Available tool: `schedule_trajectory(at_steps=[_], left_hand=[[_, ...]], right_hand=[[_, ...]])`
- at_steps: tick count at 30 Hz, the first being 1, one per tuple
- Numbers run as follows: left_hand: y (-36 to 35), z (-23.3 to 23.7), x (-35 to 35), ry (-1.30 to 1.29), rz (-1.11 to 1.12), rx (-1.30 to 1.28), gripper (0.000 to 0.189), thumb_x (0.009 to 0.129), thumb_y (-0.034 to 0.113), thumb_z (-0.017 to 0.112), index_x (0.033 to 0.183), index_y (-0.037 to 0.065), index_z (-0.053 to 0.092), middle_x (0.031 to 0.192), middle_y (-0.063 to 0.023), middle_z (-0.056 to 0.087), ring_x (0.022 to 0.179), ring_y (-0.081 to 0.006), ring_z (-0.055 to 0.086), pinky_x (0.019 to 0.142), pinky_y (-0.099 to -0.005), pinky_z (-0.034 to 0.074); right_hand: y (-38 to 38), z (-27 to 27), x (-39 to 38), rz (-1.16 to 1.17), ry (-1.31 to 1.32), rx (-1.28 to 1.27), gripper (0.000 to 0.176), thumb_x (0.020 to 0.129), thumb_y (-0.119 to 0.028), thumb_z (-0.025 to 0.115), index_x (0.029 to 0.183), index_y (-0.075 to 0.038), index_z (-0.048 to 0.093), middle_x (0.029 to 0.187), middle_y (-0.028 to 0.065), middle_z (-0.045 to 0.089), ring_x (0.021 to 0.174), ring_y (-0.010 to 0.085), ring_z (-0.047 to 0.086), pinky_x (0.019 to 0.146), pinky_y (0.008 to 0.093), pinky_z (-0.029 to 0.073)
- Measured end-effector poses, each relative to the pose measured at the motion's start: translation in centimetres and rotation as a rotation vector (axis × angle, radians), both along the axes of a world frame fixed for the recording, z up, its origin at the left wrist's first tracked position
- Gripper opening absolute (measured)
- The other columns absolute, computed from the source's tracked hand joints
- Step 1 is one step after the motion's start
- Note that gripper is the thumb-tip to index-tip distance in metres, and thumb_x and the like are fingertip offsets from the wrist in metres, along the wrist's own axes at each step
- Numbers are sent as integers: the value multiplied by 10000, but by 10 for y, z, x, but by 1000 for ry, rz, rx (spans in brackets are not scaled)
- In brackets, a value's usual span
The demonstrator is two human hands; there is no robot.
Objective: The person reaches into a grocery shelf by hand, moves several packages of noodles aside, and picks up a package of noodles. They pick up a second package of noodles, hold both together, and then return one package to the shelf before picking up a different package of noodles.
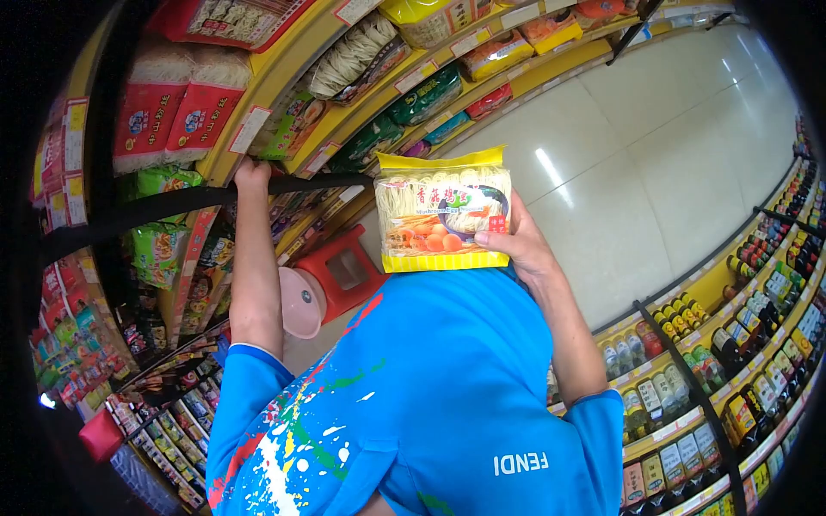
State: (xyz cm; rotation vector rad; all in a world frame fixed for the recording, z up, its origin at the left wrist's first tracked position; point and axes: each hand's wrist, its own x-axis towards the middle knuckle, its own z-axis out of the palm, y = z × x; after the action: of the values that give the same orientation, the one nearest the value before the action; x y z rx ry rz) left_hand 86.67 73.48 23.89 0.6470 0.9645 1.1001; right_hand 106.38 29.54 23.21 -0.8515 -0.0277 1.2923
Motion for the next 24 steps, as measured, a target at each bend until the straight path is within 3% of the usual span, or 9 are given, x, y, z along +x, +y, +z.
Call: schedule_trajectory(at_steps=[7,9,10,13,17,19,20,22,24], left_hand=[[-24,-2,7,202,127,103,325,873,102,539,1188,42,486,1213,-94,503,1087,-218,483,944,-351,388],[-39,4,10,292,166,40,311,841,121,600,1133,63,512,1172,-50,511,1013,-188,491,942,-346,334],[-38,-1,3,276,165,-5,295,825,102,626,1099,59,523,1100,-45,529,907,-171,494,869,-322,360],[-80,-2,2,352,121,-107,265,867,140,581,1106,39,532,1135,-91,539,977,-163,513,774,-297,392],[-170,16,8,209,-364,-179,425,876,323,564,1195,58,472,1201,-92,512,1116,-183,464,952,-337,326],[-206,29,15,138,-567,-238,581,871,356,557,1325,60,347,1283,-108,451,1201,-212,409,1029,-345,276],[-222,35,15,132,-556,-240,581,871,356,557,1325,60,347,1283,-108,451,1201,-212,409,1029,-345,276],[-246,42,15,148,-703,-211,810,799,390,639,1398,73,196,1363,-110,360,1239,-241,375,1026,-355,305],[-255,42,11,159,-718,-174,842,781,361,663,1407,89,170,1369,-109,349,1248,-240,365,1031,-350,304]], right_hand=[[3,3,1,5,13,19,866,621,26,704,1352,-19,242,1251,117,459,1156,204,464,991,317,370],[4,3,3,23,6,31,878,620,30,708,1356,-17,231,1253,119,455,1158,204,462,990,320,372],[5,5,3,26,4,37,888,619,30,711,1359,-16,222,1259,120,448,1159,205,460,990,322,372],[9,10,3,38,1,41,919,613,20,726,1367,-14,201,1278,124,425,1168,207,450,991,328,370],[17,15,2,71,-21,56,937,607,23,731,1372,-11,191,1280,125,420,1179,210,437,997,329,360],[21,21,2,87,-27,63,945,605,25,732,1374,-9,185,1280,125,419,1184,210,433,1001,327,354],[24,25,1,99,-41,62,955,604,27,731,1379,-7,175,1287,125,413,1188,207,428,1006,327,346],[28,31,1,144,-91,47,983,599,34,728,1391,-4,146,1314,125,388,1204,204,411,1020,326,324],[31,31,0,173,-118,50,997,593,26,734,1393,-4,141,1321,124,382,1210,205,404,1022,324,320]])
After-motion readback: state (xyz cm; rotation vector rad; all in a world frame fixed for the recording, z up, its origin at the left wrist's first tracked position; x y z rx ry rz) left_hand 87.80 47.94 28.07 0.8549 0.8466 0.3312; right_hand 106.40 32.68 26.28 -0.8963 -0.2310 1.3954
